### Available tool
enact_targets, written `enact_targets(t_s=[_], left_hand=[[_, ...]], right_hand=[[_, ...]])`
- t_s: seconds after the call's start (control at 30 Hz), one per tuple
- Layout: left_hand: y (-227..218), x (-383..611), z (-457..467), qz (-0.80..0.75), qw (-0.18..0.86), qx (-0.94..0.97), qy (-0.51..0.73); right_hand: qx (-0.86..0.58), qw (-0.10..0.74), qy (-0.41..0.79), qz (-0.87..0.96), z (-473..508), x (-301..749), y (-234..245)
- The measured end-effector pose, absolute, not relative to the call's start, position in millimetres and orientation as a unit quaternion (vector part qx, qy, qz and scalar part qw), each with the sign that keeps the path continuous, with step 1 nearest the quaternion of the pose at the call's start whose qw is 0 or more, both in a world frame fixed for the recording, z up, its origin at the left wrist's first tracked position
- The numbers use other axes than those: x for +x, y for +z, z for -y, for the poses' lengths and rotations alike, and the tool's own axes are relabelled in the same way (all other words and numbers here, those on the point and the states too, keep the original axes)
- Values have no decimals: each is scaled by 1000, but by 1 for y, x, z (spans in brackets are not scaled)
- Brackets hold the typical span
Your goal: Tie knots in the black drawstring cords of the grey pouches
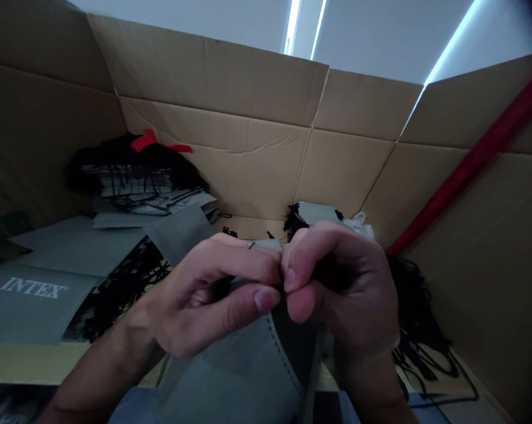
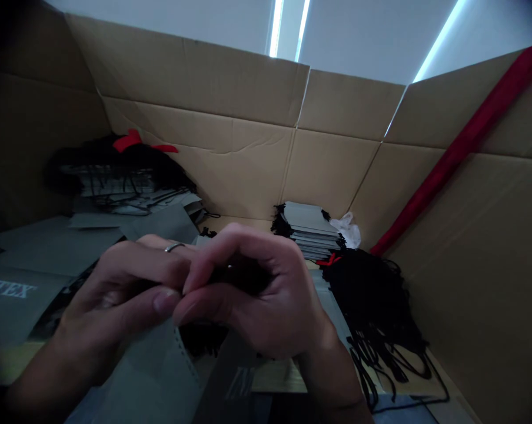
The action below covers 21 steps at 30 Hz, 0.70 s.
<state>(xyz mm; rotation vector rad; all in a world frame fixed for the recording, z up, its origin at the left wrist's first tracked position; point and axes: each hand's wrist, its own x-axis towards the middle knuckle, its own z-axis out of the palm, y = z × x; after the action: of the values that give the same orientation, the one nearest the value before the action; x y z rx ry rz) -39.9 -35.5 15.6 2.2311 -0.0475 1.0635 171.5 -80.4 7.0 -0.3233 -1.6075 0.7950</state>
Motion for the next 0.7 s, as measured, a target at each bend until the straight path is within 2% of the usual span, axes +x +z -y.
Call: enact_targets(t_s=[0.13, 0.3, 0.7], left_hand=[[19, -49, 38, -68, 273, 871, 403], [20, -50, 38, -68, 236, 883, 399], [15, -42, 38, -84, 237, 878, 407]], right_hand=[[-208, 587, 330, 709, 86, 185, 18], [-295, 574, 314, 697, 95, 188, 31], [-283, 552, 381, 686, 92, 189, 30]])
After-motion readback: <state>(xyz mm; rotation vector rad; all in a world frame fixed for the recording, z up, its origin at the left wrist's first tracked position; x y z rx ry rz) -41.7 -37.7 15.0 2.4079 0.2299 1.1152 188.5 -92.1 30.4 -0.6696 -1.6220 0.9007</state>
